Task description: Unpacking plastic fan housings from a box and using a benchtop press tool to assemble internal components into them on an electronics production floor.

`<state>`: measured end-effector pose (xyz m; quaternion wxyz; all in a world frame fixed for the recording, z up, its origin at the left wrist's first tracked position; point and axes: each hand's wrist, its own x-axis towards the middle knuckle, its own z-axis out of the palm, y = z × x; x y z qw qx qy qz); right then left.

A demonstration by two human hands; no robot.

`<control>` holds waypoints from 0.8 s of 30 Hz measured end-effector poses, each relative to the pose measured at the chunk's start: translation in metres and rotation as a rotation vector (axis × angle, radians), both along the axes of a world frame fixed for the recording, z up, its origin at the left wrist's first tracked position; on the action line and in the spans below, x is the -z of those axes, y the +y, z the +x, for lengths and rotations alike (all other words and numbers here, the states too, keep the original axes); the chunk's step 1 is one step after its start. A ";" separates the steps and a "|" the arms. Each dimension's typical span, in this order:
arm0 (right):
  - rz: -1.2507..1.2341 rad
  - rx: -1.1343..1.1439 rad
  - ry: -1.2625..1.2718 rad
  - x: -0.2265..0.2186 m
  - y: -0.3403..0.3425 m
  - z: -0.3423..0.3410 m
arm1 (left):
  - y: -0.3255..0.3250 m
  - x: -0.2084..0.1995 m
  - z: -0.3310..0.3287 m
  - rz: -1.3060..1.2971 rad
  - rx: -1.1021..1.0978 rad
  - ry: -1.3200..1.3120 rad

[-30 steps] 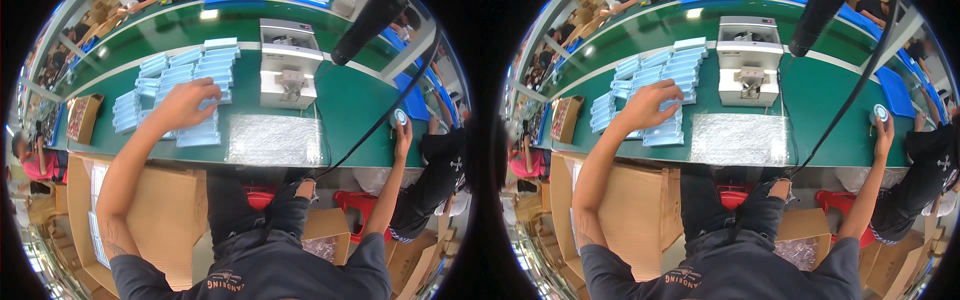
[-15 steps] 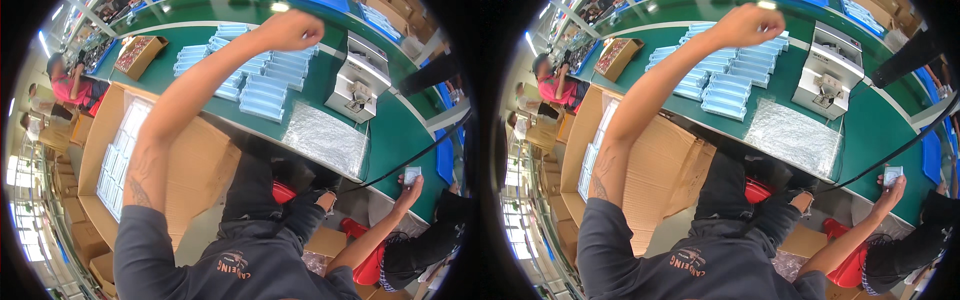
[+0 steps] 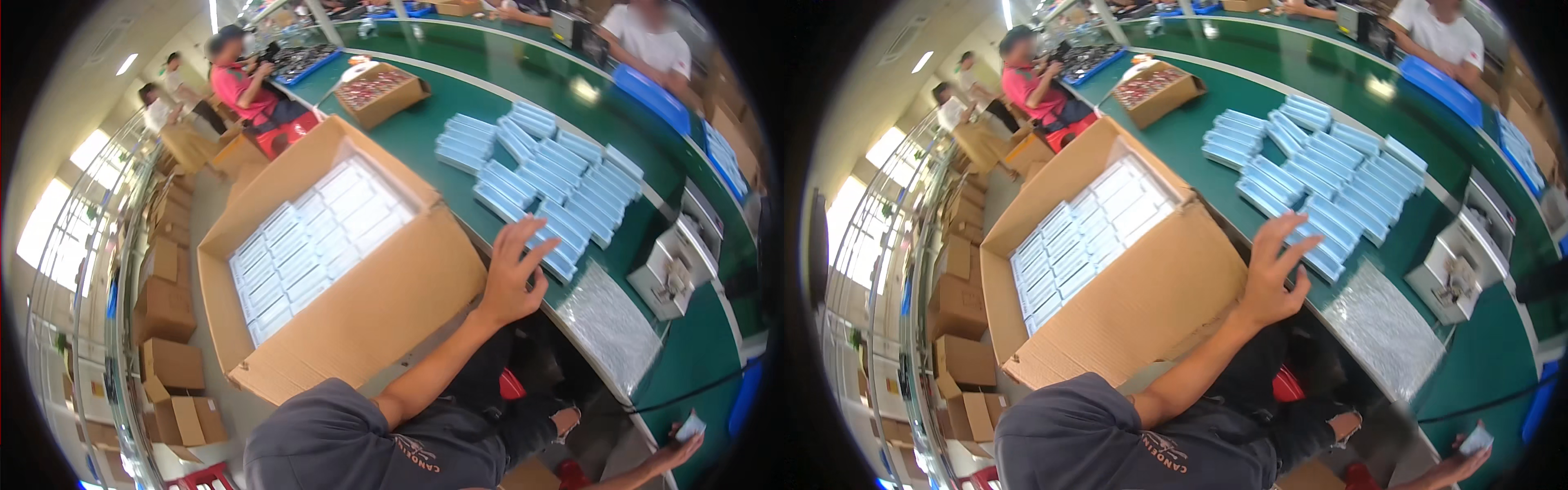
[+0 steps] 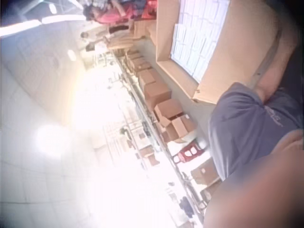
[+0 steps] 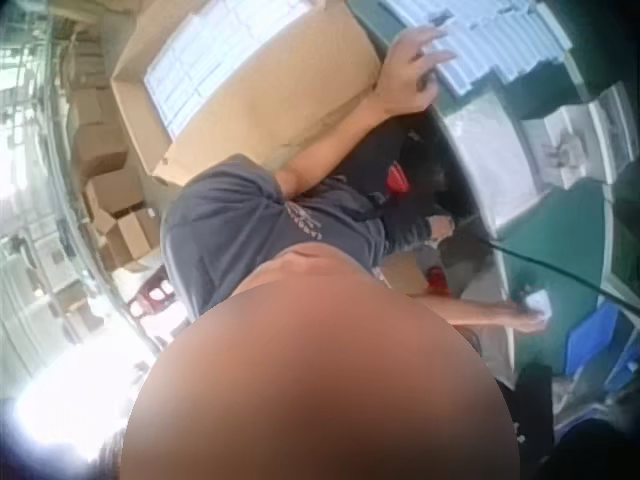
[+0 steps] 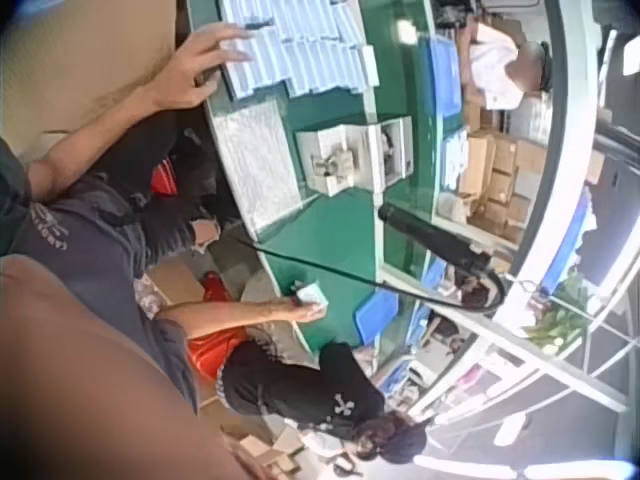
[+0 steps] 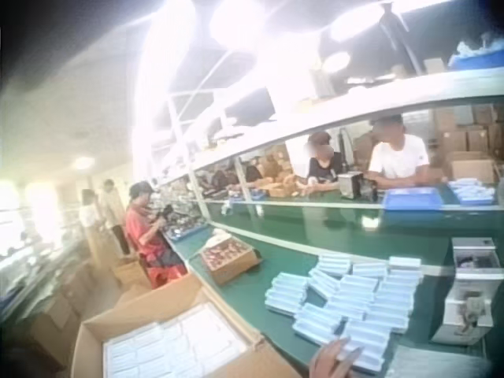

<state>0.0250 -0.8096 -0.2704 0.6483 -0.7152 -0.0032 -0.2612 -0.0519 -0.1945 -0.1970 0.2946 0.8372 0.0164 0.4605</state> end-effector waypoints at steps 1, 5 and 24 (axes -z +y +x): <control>0.084 0.006 -0.039 -0.007 0.020 0.002 | 0.004 0.011 -0.001 -0.011 0.018 0.011; 0.335 -0.069 -0.247 -0.084 0.164 -0.035 | 0.022 0.024 -0.016 -0.064 -0.028 0.002; 0.419 -0.533 -0.027 -0.119 0.369 -0.093 | -0.056 0.000 -0.022 -0.773 0.656 0.261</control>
